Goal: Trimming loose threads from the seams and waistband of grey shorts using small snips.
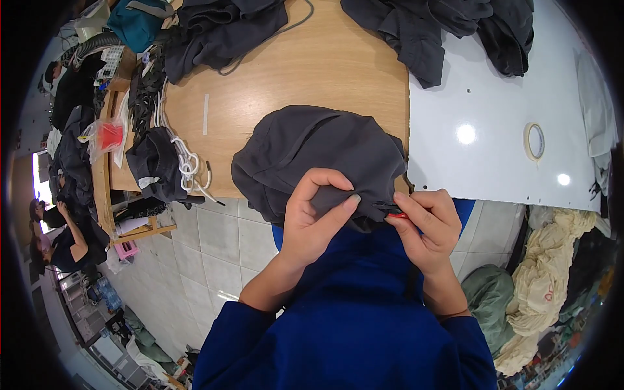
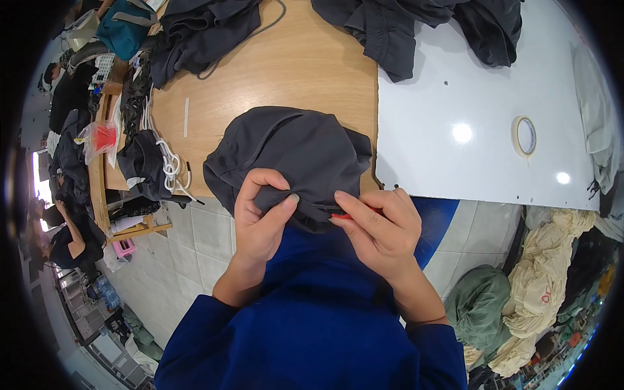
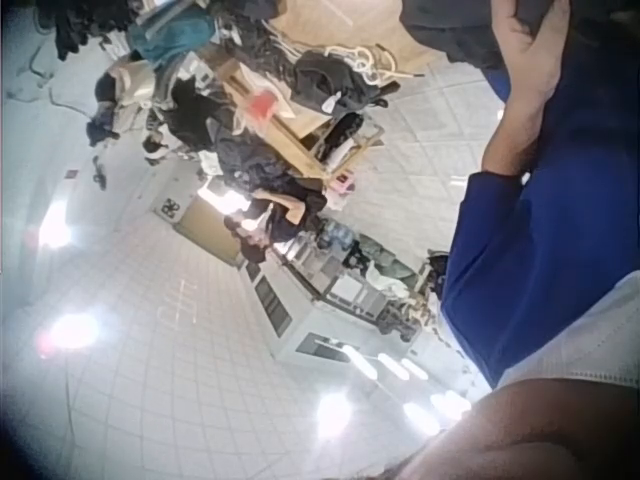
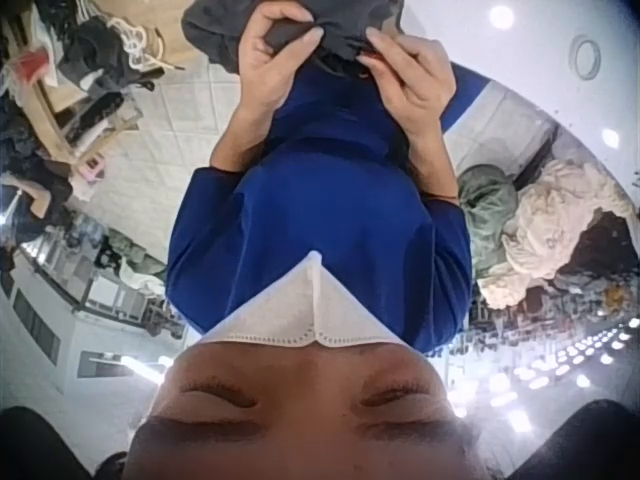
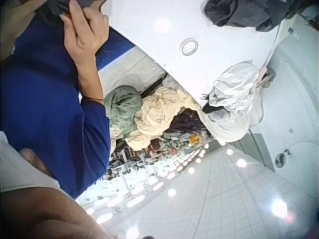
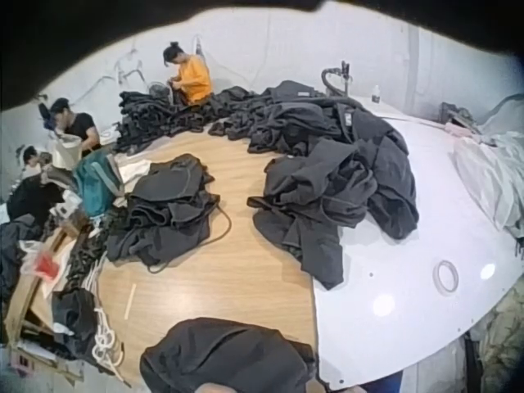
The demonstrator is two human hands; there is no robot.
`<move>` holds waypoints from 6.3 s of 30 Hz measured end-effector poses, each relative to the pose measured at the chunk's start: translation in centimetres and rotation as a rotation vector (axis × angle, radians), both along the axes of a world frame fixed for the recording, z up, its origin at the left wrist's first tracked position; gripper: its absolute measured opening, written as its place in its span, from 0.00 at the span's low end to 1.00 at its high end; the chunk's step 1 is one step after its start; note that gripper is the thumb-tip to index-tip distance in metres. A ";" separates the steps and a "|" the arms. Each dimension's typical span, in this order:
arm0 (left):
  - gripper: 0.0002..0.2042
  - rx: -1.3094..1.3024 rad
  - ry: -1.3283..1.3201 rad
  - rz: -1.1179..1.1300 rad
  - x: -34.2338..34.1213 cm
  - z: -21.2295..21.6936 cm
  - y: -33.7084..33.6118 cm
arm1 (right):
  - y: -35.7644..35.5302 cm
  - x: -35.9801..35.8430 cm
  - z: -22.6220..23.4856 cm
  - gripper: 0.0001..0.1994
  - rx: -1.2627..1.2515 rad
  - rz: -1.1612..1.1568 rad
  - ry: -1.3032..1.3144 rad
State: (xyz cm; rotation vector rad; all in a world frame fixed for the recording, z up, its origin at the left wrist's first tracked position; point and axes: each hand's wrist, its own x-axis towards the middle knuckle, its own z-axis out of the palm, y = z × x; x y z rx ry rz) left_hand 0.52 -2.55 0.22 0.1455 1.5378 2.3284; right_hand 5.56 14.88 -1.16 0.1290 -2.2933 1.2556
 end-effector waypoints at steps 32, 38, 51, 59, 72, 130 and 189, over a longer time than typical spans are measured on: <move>0.10 0.058 -0.163 -0.003 -0.4 0.0 0.3 | 0.0 0.5 -0.1 0.13 -0.092 0.332 0.211; 0.11 0.080 -0.145 -0.016 -0.2 0.2 0.4 | -1.1 -0.3 1.2 0.13 -0.102 0.045 0.002; 0.14 0.043 -0.117 0.055 -0.3 0.0 0.3 | -0.2 0.7 -0.8 0.15 -0.543 0.313 0.200; 0.09 0.171 -0.213 0.252 -1.8 -0.1 -1.3 | -0.7 0.3 -2.4 0.15 -0.565 0.084 -0.043; 0.15 -0.269 -0.039 0.450 -3.7 -2.5 -3.2 | -3.2 -1.7 -2.8 0.15 0.003 0.014 -0.127; 0.12 0.147 -0.291 0.016 0.5 -0.3 1.6 | -0.7 -0.1 0.9 0.16 -0.105 0.034 -0.053; 0.11 0.160 -0.290 -0.029 0.4 -0.2 0.5 | -0.2 -0.1 1.9 0.21 -0.267 -0.027 -0.125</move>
